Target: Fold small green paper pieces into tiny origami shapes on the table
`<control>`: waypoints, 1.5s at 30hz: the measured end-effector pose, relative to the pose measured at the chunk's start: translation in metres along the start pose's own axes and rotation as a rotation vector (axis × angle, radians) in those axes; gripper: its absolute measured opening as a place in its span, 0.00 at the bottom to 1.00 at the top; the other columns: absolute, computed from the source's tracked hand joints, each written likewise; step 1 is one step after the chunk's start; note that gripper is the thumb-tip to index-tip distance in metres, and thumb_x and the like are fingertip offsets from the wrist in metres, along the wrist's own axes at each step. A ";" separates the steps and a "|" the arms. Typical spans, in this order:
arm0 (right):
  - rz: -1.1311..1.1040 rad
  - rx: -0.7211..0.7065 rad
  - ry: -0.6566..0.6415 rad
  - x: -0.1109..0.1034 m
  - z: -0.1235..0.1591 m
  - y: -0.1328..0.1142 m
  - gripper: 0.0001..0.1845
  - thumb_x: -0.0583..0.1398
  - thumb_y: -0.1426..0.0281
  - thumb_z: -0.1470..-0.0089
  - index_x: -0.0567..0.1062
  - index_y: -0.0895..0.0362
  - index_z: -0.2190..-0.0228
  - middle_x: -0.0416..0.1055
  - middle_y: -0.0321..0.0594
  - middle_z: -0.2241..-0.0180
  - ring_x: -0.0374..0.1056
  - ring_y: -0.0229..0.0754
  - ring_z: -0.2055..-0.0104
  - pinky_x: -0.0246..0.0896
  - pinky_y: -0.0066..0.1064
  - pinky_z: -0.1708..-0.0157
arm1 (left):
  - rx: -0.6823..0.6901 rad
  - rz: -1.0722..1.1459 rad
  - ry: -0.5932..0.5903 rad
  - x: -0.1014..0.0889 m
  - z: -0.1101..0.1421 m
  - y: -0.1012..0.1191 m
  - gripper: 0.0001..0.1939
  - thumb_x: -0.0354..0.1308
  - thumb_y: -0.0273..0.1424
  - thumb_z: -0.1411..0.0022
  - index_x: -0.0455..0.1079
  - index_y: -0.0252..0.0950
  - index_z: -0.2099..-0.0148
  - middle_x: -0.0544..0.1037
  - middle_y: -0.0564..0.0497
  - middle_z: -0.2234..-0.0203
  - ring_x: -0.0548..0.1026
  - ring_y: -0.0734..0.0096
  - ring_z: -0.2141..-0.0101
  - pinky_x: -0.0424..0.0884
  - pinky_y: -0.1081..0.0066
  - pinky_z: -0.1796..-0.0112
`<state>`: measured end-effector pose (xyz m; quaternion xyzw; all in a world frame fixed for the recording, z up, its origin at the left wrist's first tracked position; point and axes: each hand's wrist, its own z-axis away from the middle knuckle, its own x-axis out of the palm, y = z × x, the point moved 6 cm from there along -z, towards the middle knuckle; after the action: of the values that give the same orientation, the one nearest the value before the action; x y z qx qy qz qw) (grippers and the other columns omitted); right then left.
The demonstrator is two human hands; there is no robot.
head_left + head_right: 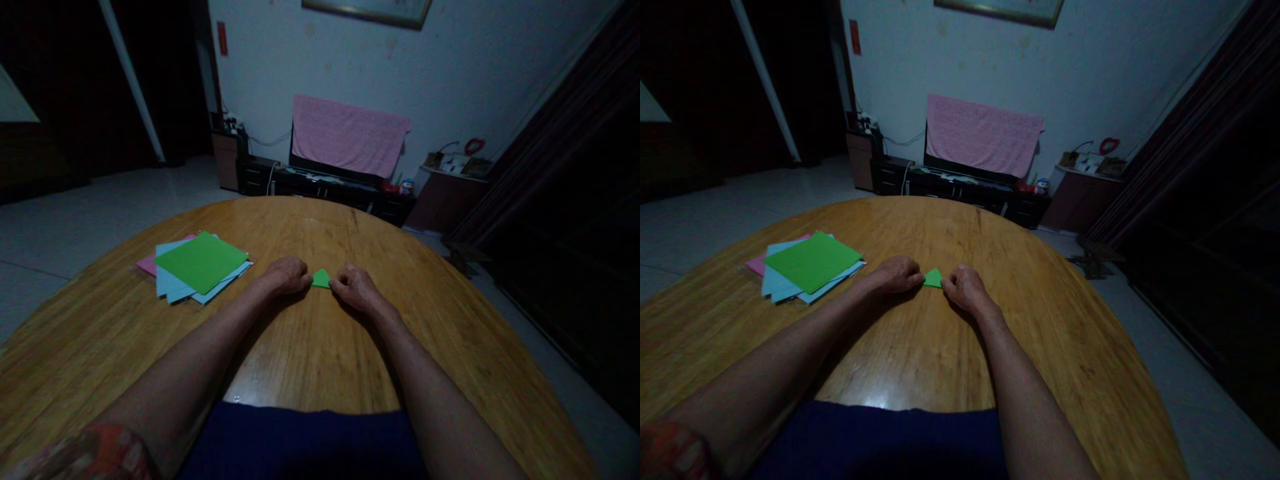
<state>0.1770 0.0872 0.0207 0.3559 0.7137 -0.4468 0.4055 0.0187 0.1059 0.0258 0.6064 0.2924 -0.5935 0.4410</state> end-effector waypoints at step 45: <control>0.030 0.080 -0.052 0.001 -0.004 0.000 0.13 0.59 0.70 0.49 0.72 0.60 0.82 0.67 0.39 0.78 0.59 0.35 0.75 0.47 0.27 0.76 | -0.057 0.165 -0.017 0.001 0.001 -0.010 0.16 0.50 0.35 0.44 0.78 0.34 0.64 0.79 0.43 0.70 0.74 0.64 0.69 0.63 0.69 0.69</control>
<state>0.1756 0.0908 0.0205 0.3706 0.6791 -0.4779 0.4160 0.0097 0.1095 0.0229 0.6107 0.2546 -0.5516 0.5080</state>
